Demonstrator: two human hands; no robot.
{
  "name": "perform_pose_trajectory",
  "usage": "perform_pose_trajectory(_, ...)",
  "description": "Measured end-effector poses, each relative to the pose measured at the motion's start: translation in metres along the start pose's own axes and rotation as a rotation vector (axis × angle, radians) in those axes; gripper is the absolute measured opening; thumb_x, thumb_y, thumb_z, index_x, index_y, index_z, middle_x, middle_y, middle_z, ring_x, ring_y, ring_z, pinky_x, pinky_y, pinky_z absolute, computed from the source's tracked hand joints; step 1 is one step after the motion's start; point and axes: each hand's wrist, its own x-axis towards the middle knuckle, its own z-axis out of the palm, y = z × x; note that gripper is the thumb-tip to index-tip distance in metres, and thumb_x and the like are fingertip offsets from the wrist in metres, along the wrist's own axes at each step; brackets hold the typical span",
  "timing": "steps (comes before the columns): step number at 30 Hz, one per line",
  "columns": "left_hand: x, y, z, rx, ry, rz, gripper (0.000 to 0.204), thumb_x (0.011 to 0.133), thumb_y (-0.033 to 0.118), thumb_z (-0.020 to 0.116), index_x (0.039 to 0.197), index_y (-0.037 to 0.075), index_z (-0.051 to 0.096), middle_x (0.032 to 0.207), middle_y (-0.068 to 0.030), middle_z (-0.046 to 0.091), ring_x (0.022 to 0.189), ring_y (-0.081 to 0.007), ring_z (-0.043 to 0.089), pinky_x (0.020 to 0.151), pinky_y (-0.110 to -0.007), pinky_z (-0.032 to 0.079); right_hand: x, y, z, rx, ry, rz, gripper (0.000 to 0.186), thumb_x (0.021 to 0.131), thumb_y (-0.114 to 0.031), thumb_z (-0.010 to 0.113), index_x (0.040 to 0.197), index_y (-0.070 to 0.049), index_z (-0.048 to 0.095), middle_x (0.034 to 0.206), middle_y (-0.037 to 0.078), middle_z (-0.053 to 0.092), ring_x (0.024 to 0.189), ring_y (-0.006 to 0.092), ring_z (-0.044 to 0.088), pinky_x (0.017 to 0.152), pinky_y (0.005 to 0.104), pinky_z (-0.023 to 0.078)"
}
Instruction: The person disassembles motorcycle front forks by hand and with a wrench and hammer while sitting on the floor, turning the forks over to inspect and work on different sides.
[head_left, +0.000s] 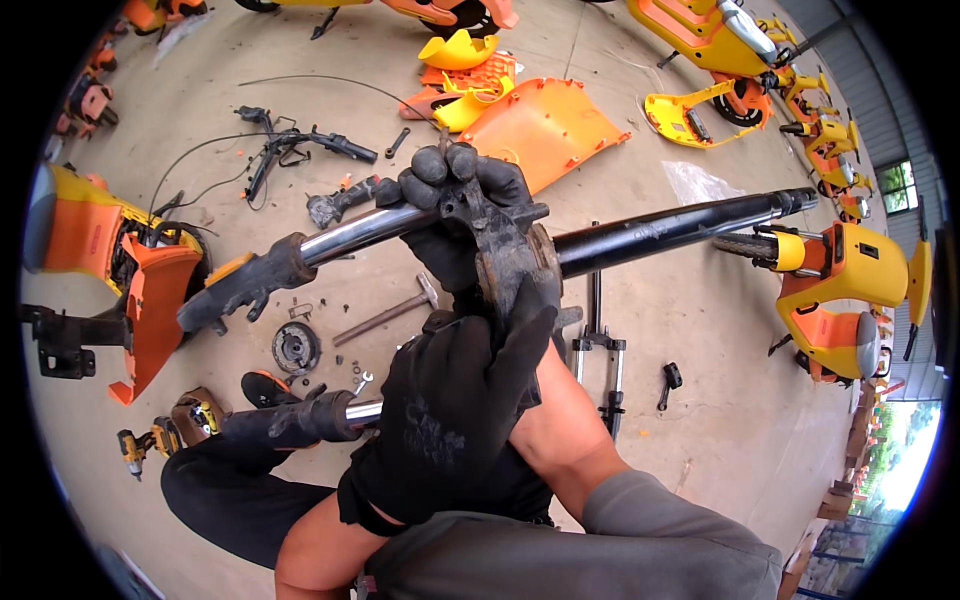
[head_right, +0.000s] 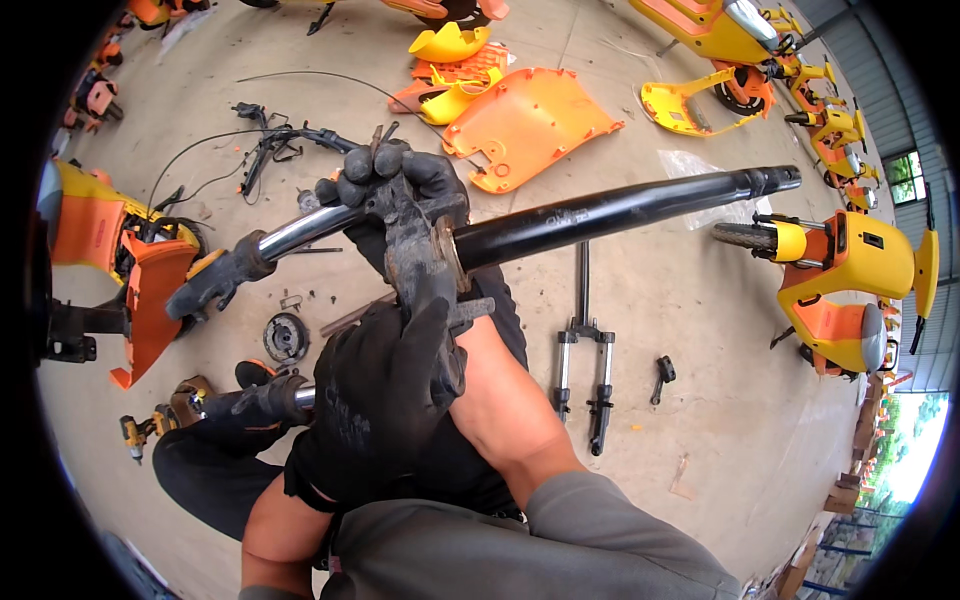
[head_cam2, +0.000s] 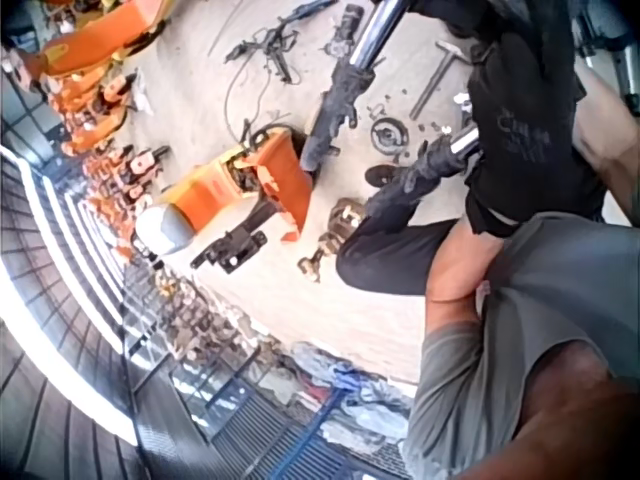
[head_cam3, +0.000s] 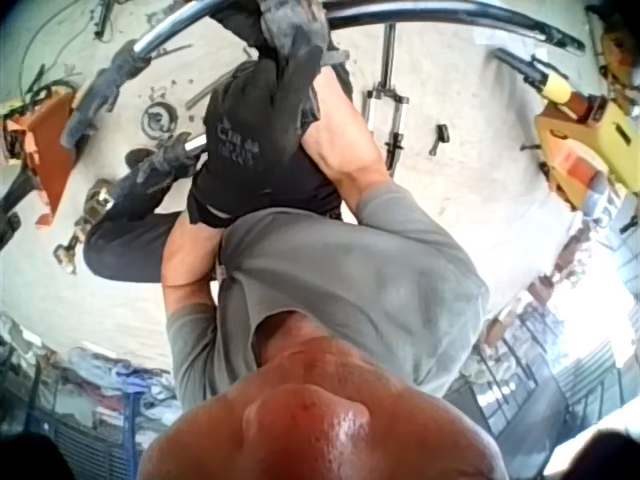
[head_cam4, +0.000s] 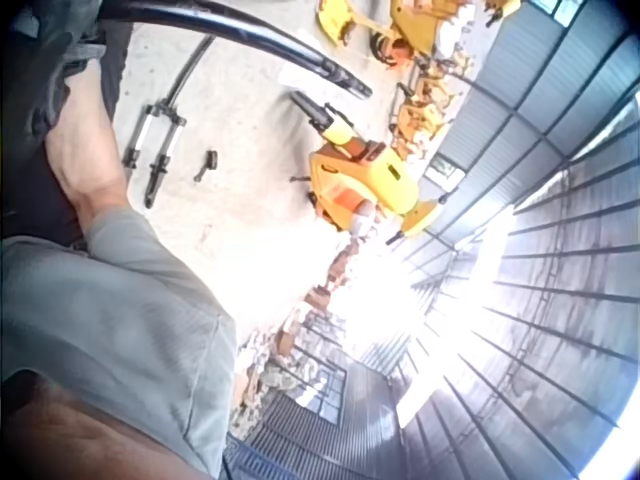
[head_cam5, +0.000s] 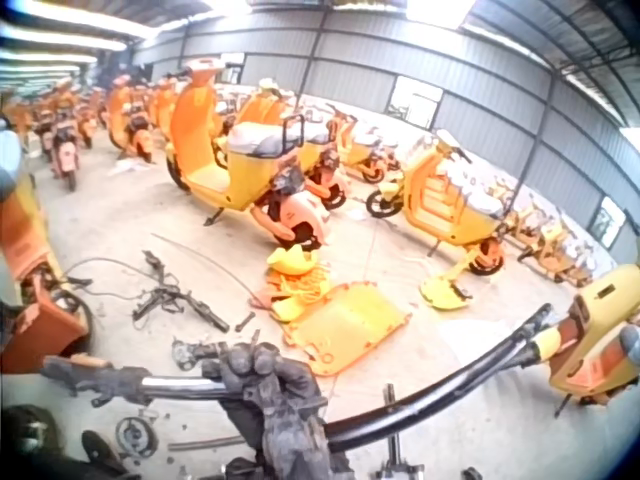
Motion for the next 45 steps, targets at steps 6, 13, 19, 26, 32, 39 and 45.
perform_pose_trajectory(6,0.015,-0.02,-0.005,-0.299,0.036,-0.146,0.073,0.082,0.009,0.065,0.145,-0.007,0.032,0.097,-0.025,0.066,0.077,-0.0397,0.068,0.066,-0.047,0.054,0.012,0.002,-0.012,-0.143,0.396,-0.016,0.012,0.089,-0.02,0.058,0.088,-0.008,0.059,0.086,0.006,0.055,0.079,0.0223,0.058,0.096,0.051,0.048)
perform_pose_trajectory(13,0.016,-0.029,-0.013,-0.322,0.103,-0.166,0.079,0.086,0.013,0.065,0.148,-0.008,0.022,0.106,-0.0296,0.066,0.083,-0.0422,0.069,0.071,-0.047,0.056,0.012,0.006,-0.019,0.017,0.394,0.013,0.024,0.095,-0.026,0.054,0.093,-0.003,0.057,0.086,0.012,0.058,0.082,0.0307,0.063,0.088,0.0465,0.054)
perform_pose_trajectory(19,0.012,-0.033,-0.016,-0.275,0.055,-0.139,0.078,0.084,0.012,0.068,0.149,-0.005,0.028,0.109,-0.029,0.065,0.088,-0.0407,0.069,0.074,-0.045,0.056,0.017,0.013,-0.015,0.082,0.389,0.066,0.017,0.086,-0.019,0.056,0.085,-0.002,0.057,0.081,0.013,0.056,0.083,0.0297,0.056,0.095,0.0468,0.046)
perform_pose_trajectory(26,0.016,-0.039,-0.012,-0.253,0.1,-0.042,0.081,0.083,0.015,0.072,0.15,-0.001,0.029,0.111,-0.0244,0.067,0.089,-0.0383,0.07,0.076,-0.042,0.057,0.01,0.013,-0.031,-0.089,0.254,0.029,0.028,0.093,-0.028,0.055,0.097,0.0,0.059,0.086,0.016,0.062,0.08,0.0266,0.063,0.08,0.0394,0.054)
perform_pose_trajectory(32,0.02,-0.032,-0.023,-0.203,-0.013,-0.152,0.098,0.068,0.016,0.085,0.149,-0.001,0.032,0.14,-0.0252,0.049,0.117,-0.0376,0.058,0.089,-0.04,0.054,0.004,0.004,-0.032,-1.042,0.256,-0.147,0.023,0.08,-0.022,0.072,0.095,-0.006,0.066,0.085,0.008,0.069,0.08,0.0227,0.067,0.072,0.0335,0.053)
perform_pose_trajectory(39,0.013,-0.037,-0.02,-0.105,-0.003,-0.093,0.102,0.067,0.021,0.088,0.149,-0.001,0.031,0.141,-0.0247,0.046,0.123,-0.0381,0.056,0.094,-0.04,0.053,0.0,0.0,-0.028,-1.24,0.308,-0.045,0.026,0.081,-0.022,0.071,0.1,-0.005,0.066,0.093,0.011,0.068,0.084,0.0249,0.067,0.074,0.0354,0.054)
perform_pose_trajectory(45,0.013,-0.039,-0.015,0.043,0.067,-0.004,0.106,0.068,0.025,0.089,0.149,-0.003,0.027,0.145,-0.0249,0.042,0.125,-0.0376,0.055,0.096,-0.04,0.052,-0.004,0.004,-0.027,-1.38,0.24,-0.242,0.029,0.088,-0.02,0.069,0.102,0.005,0.062,0.092,0.013,0.067,0.079,0.0179,0.065,0.071,0.0325,0.058)
